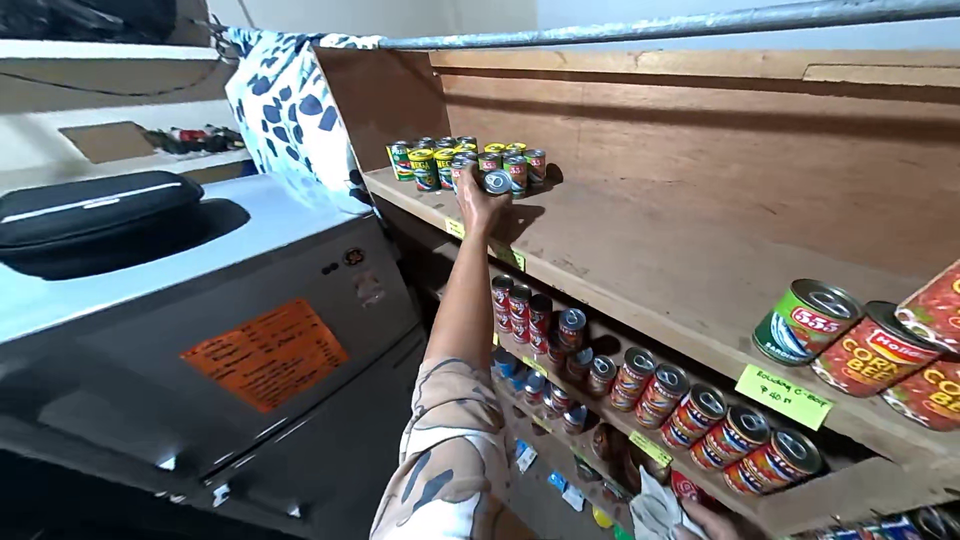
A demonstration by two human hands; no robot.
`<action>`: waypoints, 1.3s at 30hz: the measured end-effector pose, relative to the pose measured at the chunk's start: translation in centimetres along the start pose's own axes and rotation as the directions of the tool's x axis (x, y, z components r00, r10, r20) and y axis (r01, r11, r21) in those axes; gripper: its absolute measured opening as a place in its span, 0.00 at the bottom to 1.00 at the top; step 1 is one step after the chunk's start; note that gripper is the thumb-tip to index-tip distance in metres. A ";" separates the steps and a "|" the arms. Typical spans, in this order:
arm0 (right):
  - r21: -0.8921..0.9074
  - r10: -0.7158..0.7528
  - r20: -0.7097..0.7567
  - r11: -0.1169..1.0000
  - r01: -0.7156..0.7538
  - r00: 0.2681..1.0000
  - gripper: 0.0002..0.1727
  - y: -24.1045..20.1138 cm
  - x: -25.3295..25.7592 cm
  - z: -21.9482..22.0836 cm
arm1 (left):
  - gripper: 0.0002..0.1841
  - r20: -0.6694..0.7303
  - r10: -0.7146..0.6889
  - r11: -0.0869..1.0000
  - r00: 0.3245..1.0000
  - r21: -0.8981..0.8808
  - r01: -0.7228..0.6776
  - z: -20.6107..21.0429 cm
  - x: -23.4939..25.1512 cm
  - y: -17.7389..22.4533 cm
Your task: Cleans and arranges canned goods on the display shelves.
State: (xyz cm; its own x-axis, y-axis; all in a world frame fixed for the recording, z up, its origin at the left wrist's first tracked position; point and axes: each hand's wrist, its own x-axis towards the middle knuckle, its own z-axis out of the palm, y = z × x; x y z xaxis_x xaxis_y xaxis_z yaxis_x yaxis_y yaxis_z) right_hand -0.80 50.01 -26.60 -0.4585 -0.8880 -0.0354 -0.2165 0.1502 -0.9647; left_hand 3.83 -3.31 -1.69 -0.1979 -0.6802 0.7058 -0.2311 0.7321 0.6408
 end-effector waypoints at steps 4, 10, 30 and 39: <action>0.074 -0.160 -0.055 0.984 0.164 0.986 0.14 -3.7 0.7 -0.4 | 0.39 0.001 0.092 0.935 0.996 -0.344 -0.086 -3.1 -7.7 2.8; -0.169 -0.674 -0.167 0.738 0.653 0.719 0.23 -12.4 5.2 -0.1 | 0.39 0.033 0.196 0.913 0.980 -0.371 -0.170 -5.5 -25.5 8.5; -0.591 -0.773 0.308 0.301 0.748 0.554 0.13 -15.8 8.6 4.5 | 0.28 0.111 -0.029 0.998 0.993 -0.058 0.036 -9.3 -36.0 10.2; -0.728 -0.700 0.391 0.163 0.666 0.598 0.11 -13.9 9.5 6.0 | 0.31 0.035 0.033 0.999 0.999 0.020 -0.034 -9.6 -37.4 9.3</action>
State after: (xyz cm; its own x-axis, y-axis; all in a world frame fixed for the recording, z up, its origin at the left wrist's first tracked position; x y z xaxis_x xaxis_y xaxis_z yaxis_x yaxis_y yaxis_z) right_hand 3.05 36.86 -15.09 0.2141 -0.8057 0.5523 -0.9680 -0.2506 0.0096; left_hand 18.21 29.27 -19.24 -0.2387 -0.6565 0.7155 -0.2435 0.7538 0.6104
